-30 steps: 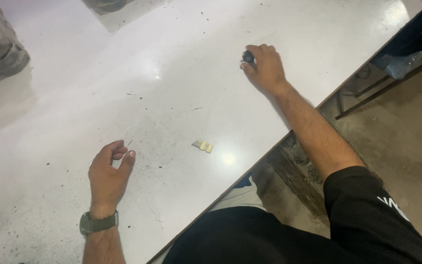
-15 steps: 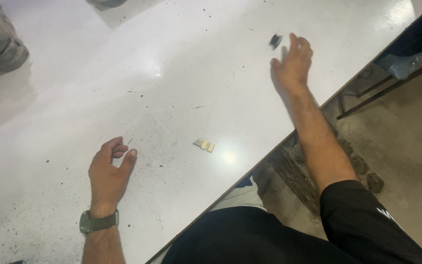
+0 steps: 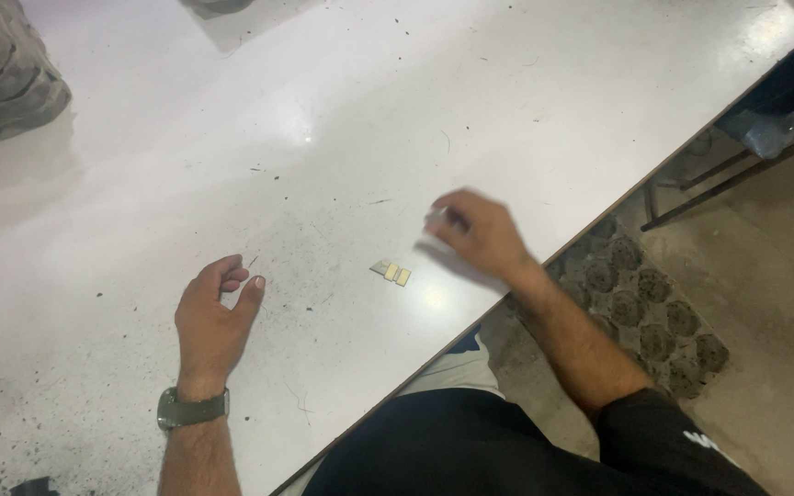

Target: The person sits at a white workbench fitting black plastic clutch-like components one at a time, using a small handheld blade-like tool to trim and press parts into place, then sets finished assemblies aside and picks up the next part.

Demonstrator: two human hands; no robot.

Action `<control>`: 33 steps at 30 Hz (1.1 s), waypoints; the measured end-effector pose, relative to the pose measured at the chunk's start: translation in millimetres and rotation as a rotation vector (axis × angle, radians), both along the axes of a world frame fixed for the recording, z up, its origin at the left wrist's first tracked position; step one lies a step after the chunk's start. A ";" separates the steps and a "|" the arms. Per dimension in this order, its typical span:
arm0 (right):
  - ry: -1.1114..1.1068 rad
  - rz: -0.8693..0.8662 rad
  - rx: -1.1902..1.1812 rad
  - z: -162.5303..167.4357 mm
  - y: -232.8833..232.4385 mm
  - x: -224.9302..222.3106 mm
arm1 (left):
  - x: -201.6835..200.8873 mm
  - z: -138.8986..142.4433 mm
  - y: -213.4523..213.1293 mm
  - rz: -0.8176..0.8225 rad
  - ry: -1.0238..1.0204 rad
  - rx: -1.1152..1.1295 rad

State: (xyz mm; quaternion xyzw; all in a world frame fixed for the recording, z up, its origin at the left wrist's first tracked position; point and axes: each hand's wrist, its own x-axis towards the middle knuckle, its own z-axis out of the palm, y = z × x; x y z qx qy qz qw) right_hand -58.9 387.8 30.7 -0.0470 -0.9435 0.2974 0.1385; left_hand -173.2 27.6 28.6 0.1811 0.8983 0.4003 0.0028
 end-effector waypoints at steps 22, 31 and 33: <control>-0.041 0.167 0.209 -0.5 -113.8 6.7 | 78.7 -1.9 7.8 -0.174 0.260 -0.340; 0.005 0.261 0.131 -41.2 -100.5 4.7 | 211.8 -10.2 -112.6 -0.158 0.075 -0.009; 0.075 0.246 0.139 -41.3 -91.5 1.6 | 218.7 -4.6 -142.1 -0.089 -0.023 0.135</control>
